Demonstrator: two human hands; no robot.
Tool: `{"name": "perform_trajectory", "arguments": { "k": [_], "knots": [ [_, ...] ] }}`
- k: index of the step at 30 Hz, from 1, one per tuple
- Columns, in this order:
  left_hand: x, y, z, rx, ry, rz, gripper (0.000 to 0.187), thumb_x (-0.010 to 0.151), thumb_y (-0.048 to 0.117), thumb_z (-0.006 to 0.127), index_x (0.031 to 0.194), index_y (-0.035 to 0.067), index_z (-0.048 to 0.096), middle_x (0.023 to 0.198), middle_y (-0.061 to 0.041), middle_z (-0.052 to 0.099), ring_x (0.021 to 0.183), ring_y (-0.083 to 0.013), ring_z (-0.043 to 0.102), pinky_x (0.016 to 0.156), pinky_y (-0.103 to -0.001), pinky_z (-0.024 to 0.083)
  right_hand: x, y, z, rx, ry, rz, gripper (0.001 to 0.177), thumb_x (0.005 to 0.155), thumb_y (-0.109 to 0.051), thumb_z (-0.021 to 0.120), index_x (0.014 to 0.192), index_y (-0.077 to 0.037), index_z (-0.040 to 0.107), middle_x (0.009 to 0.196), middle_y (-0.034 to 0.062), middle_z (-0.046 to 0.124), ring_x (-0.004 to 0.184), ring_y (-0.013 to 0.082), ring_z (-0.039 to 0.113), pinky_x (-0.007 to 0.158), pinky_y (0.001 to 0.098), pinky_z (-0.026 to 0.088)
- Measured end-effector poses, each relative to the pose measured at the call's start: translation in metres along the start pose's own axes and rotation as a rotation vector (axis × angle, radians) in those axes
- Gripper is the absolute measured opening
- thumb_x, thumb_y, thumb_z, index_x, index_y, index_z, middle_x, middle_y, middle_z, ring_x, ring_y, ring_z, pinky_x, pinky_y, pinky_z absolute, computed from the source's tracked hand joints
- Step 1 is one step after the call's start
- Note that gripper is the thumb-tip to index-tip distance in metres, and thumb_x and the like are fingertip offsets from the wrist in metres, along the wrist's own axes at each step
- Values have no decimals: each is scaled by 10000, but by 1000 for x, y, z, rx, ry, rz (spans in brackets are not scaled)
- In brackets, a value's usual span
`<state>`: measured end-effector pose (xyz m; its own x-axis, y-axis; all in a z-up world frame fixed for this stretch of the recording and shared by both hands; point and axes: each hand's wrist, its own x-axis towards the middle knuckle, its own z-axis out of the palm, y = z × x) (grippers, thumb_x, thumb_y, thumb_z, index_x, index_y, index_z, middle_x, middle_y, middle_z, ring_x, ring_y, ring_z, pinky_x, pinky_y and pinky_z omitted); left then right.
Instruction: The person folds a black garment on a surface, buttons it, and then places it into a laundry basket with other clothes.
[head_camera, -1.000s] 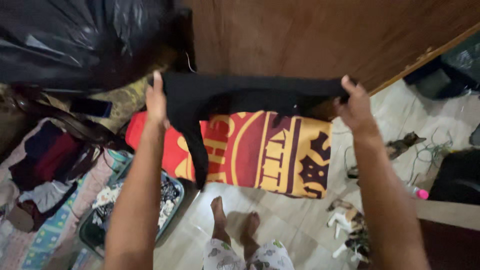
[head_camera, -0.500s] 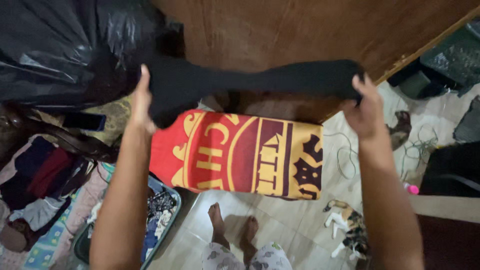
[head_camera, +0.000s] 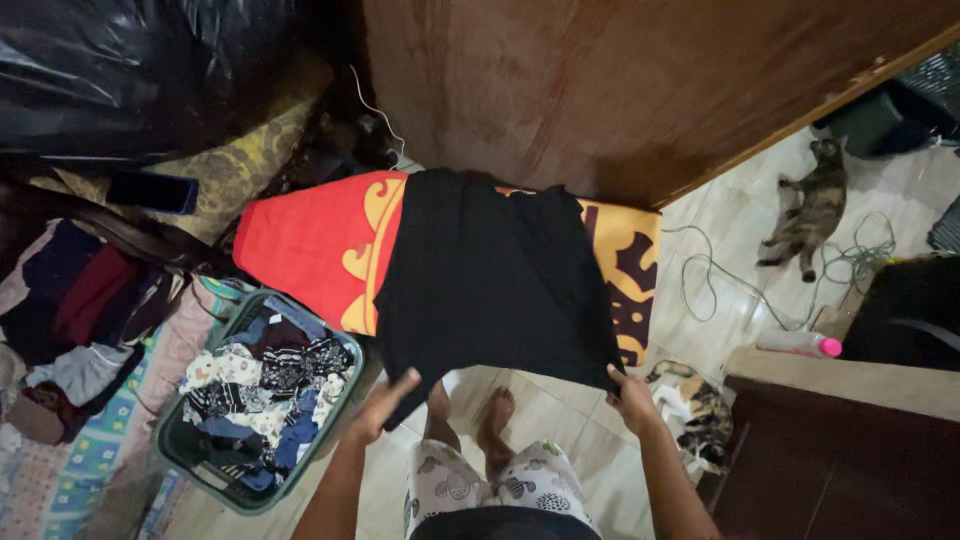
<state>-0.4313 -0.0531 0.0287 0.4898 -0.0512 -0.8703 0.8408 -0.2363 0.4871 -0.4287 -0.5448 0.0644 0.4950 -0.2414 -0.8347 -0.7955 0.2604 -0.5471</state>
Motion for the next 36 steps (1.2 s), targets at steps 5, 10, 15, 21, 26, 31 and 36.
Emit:
{"name": "perform_trajectory", "arguments": {
  "k": [5,10,15,21,26,31,36],
  "knots": [
    [-8,-12,14,825,114,453,716,779,626,716,1156,18,708,1210,-228,702,1159,-375,635,928,-487,483,5,11,-12,-44,8,-27,248,979,-309,643,870,-92,590,716,-4,494,624,134,455,585,315,412],
    [-14,11,11,1187,107,867,554,985,544,491,1055,54,739,1022,-229,731,1086,-385,672,1112,-717,306,14,1,-16,-78,-18,-93,250,983,-321,636,929,-80,600,733,15,498,644,140,470,593,320,424],
    [-31,25,5,535,-151,61,707,1077,604,439,1066,-64,669,753,-217,649,578,-273,638,560,-420,529,19,-6,-17,-19,8,-37,146,946,-296,605,1021,-181,658,837,-42,596,713,86,512,612,277,419],
    [-16,-4,-26,291,-609,27,673,1083,622,376,1170,23,670,843,-90,614,643,-151,477,570,-309,358,14,-3,-16,-467,-185,-67,356,1022,-349,673,997,4,636,703,8,562,574,140,506,522,320,420],
    [-23,-4,-8,724,-356,-15,738,1030,670,460,1251,-24,573,1180,-206,553,1007,-321,501,849,-451,381,38,-8,-12,-673,-317,163,256,946,-313,610,959,-73,699,806,72,773,649,192,656,589,344,464],
    [22,62,-4,1158,355,618,692,930,606,449,1224,6,629,1153,-234,703,1053,-404,698,927,-479,553,104,-72,27,-1985,-43,-1151,107,877,-157,672,852,-68,725,867,165,716,862,340,696,772,438,542],
    [112,140,-38,693,591,505,408,992,456,519,1020,72,652,1074,-251,687,994,-454,655,818,-560,523,152,-139,80,-955,156,-1025,226,889,-226,738,917,-3,713,915,241,695,922,423,662,828,482,519]
  ]
}}
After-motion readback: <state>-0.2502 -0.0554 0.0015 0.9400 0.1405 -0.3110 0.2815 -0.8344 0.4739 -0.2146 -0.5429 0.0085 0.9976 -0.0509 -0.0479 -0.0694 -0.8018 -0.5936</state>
